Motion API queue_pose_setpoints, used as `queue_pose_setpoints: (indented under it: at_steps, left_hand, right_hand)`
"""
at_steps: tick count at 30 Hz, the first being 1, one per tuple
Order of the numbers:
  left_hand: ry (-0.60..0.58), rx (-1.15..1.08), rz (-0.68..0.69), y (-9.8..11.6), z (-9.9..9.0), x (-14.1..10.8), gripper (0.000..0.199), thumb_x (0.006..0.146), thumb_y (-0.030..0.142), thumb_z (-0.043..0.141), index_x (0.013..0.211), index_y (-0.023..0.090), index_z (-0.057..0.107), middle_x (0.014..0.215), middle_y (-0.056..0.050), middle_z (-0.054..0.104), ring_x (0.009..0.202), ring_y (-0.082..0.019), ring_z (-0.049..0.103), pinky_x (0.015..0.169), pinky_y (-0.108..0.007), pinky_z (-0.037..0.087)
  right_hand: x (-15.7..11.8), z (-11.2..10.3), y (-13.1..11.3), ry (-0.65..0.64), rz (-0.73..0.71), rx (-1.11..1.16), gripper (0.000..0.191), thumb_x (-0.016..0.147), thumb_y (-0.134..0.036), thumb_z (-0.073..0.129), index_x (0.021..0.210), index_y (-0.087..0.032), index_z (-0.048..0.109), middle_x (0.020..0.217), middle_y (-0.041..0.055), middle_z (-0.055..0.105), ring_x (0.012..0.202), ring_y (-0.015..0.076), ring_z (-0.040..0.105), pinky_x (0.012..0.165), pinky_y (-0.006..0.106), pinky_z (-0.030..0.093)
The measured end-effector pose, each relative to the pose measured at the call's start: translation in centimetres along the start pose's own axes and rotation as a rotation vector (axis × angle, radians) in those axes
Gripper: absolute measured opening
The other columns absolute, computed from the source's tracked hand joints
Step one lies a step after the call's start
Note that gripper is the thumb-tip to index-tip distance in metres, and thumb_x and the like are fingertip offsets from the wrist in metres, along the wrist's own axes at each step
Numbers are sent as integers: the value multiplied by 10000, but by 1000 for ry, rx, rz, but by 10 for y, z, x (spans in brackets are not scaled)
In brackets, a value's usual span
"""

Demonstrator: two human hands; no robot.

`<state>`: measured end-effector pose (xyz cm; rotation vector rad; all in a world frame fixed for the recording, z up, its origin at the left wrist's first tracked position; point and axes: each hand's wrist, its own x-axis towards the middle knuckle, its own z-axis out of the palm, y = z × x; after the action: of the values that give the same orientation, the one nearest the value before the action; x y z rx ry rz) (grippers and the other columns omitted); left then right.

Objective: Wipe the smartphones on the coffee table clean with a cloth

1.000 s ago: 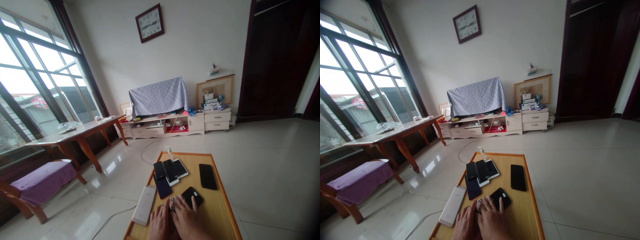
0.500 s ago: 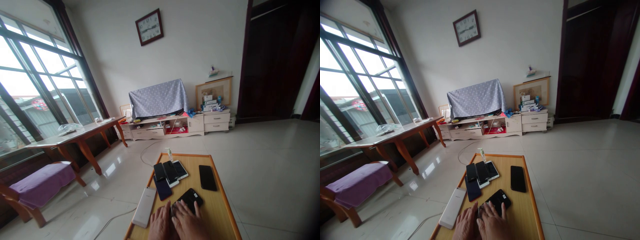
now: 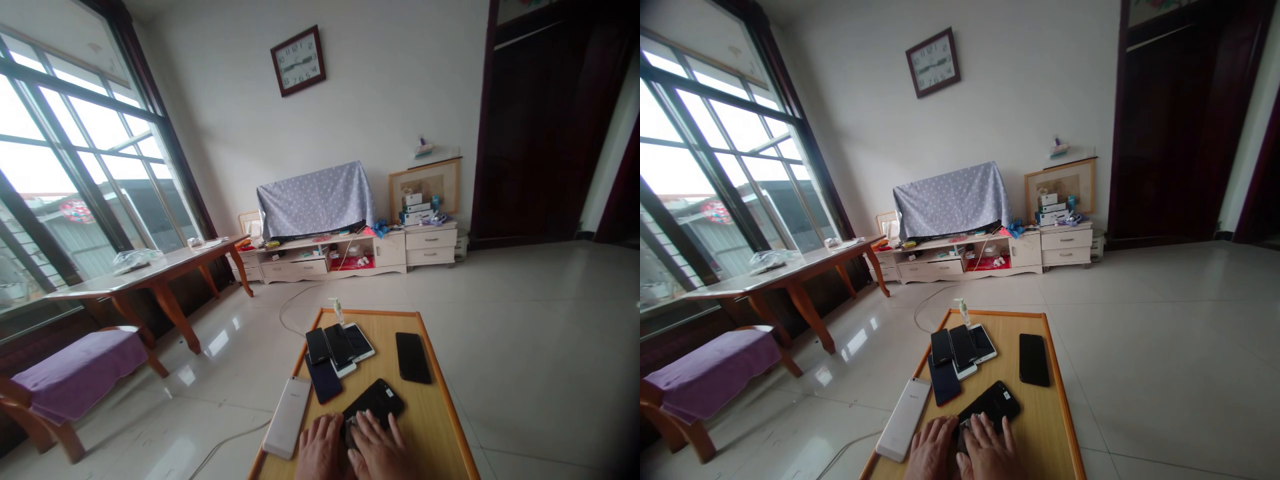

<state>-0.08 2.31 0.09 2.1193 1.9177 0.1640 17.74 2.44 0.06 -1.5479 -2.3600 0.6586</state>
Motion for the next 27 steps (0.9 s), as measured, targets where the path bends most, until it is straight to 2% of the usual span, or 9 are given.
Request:
queue_pose_setpoints:
  at_steps: [4,6,9,13,15,21,23,27]
  left_hand:
    - [-20,-2,-1,4,-5,-2,764,740,570,589,1439,272,513,1483,-54,528,1389,-285,413,1145,-387,297]
    - [-40,5,-10,6,-7,-2,790,728,566,604,1450,262,503,1496,-59,516,1402,-291,399,1150,-398,293]
    - [-51,7,-8,6,-8,-1,794,727,563,607,1453,262,501,1499,-56,514,1409,-296,391,1152,-410,292]
    - [-35,-10,-1,5,-6,-1,764,734,569,604,1434,275,522,1486,-49,532,1395,-290,409,1144,-393,299]
    - [-35,-13,3,6,-7,-2,759,736,565,603,1433,273,524,1488,-48,531,1396,-288,408,1143,-389,300]
    - [-3,-18,18,8,-11,-6,750,736,519,607,1437,268,520,1492,-44,526,1402,-280,397,1147,-384,286]
    - [-9,-23,17,6,-9,-5,751,736,534,611,1435,275,522,1489,-41,527,1400,-282,396,1143,-382,288]
    - [-22,-29,11,0,-3,-1,729,754,554,597,1433,300,518,1480,-24,535,1391,-271,405,1132,-363,295]
  right_hand:
    - [-2,-12,30,148,93,-85,576,1020,-501,314,1472,-200,507,1541,119,421,1457,349,346,1194,638,227]
    - [-1,-11,42,206,150,-118,584,1014,-490,335,1470,-169,509,1540,140,421,1450,352,356,1192,601,270]
    - [0,8,48,199,129,-132,585,992,-491,408,1464,-163,518,1541,149,409,1439,367,362,1180,555,326]
    - [1,41,45,130,-21,-87,582,963,-547,481,1426,-206,569,1506,151,437,1391,395,422,1127,551,411]
    - [-1,45,48,159,-55,-75,564,966,-553,481,1415,-228,583,1493,139,463,1375,387,450,1110,541,438]
    - [-2,33,71,322,141,-209,575,990,-506,407,1436,-175,555,1510,162,458,1395,366,436,1121,534,423]
    - [1,46,75,354,112,-254,573,968,-519,451,1405,-175,591,1479,175,490,1355,378,486,1080,528,468]
    - [10,100,74,459,-119,-337,511,899,-566,572,1284,-254,698,1331,148,632,1175,373,646,901,453,594]
